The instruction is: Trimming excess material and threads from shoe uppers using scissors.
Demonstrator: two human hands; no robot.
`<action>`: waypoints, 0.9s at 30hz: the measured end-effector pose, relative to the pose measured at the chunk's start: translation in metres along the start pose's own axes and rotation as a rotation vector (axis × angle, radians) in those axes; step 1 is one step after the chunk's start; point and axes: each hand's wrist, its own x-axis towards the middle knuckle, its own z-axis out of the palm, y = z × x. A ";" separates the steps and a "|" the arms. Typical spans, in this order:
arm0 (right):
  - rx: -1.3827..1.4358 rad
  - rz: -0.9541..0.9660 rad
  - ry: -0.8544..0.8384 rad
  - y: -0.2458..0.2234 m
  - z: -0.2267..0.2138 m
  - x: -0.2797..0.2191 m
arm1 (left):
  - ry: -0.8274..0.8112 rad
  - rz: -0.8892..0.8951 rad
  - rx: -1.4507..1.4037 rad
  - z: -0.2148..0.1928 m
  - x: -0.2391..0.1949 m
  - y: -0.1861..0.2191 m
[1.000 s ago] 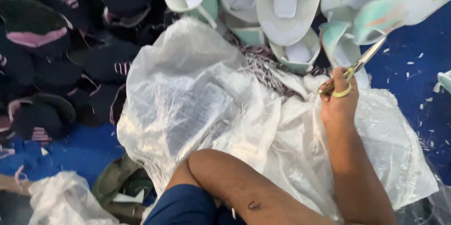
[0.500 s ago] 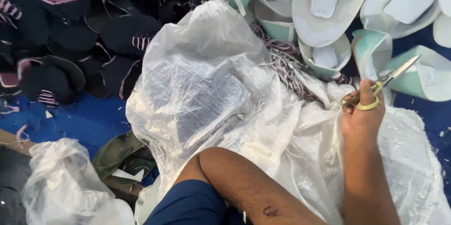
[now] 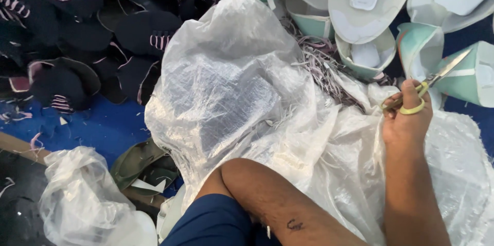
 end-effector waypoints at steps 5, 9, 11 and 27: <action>-0.009 -0.012 0.019 0.009 -0.001 0.008 | 0.013 -0.066 0.070 0.006 0.003 -0.002; -0.041 -0.098 0.044 0.019 -0.013 0.014 | -0.091 -0.108 -0.004 0.028 0.020 -0.022; -0.069 -0.114 0.102 0.012 -0.015 0.008 | -0.174 -0.130 -0.070 0.031 0.022 -0.032; 0.016 -0.129 0.128 -0.059 -0.001 0.011 | -0.240 -0.620 0.661 0.006 -0.115 -0.178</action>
